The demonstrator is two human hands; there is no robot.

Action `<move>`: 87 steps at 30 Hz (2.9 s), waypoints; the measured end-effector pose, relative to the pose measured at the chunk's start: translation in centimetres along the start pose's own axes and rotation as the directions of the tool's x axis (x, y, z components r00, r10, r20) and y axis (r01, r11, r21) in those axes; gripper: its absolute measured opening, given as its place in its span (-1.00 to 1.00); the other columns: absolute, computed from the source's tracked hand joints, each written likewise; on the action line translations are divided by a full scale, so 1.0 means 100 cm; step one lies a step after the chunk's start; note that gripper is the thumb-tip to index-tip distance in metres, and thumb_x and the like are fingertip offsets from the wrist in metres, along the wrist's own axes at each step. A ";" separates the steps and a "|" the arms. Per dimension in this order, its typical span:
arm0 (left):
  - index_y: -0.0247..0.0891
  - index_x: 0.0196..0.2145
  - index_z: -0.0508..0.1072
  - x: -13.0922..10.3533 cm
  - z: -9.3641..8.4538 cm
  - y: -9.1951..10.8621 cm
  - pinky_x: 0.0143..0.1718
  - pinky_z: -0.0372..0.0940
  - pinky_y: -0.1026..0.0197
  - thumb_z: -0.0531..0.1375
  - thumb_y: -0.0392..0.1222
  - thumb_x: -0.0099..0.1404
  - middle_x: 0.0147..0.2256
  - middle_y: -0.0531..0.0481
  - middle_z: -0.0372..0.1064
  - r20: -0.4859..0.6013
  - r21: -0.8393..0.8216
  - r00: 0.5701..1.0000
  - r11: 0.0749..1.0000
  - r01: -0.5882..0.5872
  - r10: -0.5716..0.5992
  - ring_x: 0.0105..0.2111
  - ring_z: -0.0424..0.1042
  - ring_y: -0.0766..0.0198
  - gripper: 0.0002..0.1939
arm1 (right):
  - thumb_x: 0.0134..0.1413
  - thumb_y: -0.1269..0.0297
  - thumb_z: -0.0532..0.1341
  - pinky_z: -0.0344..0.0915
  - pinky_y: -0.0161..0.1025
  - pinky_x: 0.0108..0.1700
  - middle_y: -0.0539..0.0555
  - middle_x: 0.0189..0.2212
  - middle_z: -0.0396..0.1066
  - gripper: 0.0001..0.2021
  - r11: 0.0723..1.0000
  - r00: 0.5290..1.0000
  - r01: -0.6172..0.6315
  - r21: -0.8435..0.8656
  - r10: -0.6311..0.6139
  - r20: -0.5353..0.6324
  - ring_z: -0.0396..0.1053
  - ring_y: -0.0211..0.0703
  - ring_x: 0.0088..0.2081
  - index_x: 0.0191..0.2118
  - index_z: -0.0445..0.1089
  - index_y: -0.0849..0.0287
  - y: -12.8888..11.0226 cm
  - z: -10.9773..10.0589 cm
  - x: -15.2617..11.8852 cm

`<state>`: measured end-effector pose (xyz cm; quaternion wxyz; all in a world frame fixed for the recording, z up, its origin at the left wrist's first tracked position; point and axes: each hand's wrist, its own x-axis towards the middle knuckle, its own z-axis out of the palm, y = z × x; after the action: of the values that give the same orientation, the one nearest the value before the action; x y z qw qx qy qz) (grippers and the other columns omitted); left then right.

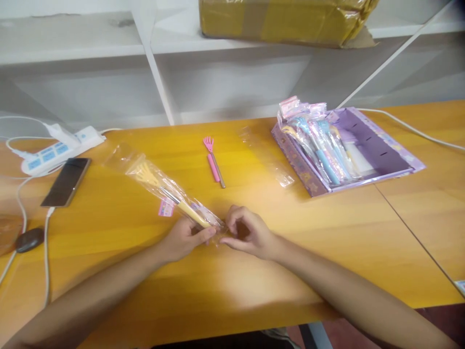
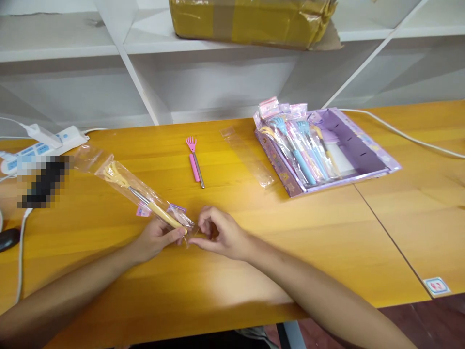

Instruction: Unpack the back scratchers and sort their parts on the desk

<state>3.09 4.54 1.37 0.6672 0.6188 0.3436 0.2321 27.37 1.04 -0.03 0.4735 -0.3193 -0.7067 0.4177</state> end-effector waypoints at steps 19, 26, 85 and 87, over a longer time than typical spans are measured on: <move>-0.30 -0.28 0.50 0.003 -0.001 0.011 -0.33 0.40 0.24 0.29 0.35 0.42 -0.29 -0.01 0.38 0.007 -0.078 1.000 0.997 0.025 -0.025 -0.37 0.39 0.31 -0.44 | 0.33 0.19 0.47 0.33 -0.31 -0.35 -0.07 -0.34 0.34 -0.56 0.971 0.976 0.200 -0.133 -0.186 0.113 0.32 -0.27 -0.40 0.20 0.37 0.06 0.004 -0.012 -0.001; -0.29 -0.13 0.51 0.002 -0.002 0.007 -0.32 0.39 0.24 0.31 0.18 0.47 -0.25 -0.02 0.42 -0.021 -0.093 0.999 0.995 0.039 -0.041 -0.38 0.39 0.32 -0.58 | 0.50 0.37 0.27 0.38 -0.26 -0.26 0.07 -0.18 0.42 -0.77 0.802 0.925 0.379 -0.461 -0.334 0.179 0.41 -0.20 -0.27 0.18 0.45 0.08 0.003 -0.018 0.001; -0.20 0.03 0.49 -0.001 0.000 0.003 -0.12 0.40 0.13 0.23 -0.01 0.54 -0.11 -0.08 0.47 0.142 0.208 0.989 0.975 -0.080 0.051 -0.12 0.46 0.14 -0.75 | 0.55 0.09 0.22 0.18 -0.29 -0.32 -0.05 -0.45 0.33 -0.65 0.990 0.969 -0.049 -0.132 0.079 0.233 0.29 -0.25 -0.42 -0.33 0.36 0.14 -0.001 -0.012 0.008; -0.20 0.03 0.49 0.000 0.000 0.004 -0.13 0.39 0.15 0.22 -0.02 0.55 -0.10 -0.08 0.46 0.142 0.212 0.989 0.974 -0.075 0.045 -0.13 0.45 0.15 -0.76 | 0.57 0.14 0.19 0.20 -0.28 -0.30 -0.04 -0.44 0.33 -0.65 0.987 0.966 -0.036 -0.156 0.074 0.248 0.29 -0.24 -0.40 -0.33 0.37 0.14 -0.002 -0.013 0.009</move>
<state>3.13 4.54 1.77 0.6103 0.7124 0.3015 0.1705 28.23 2.04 0.74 0.3424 -0.3177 -0.7815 0.4136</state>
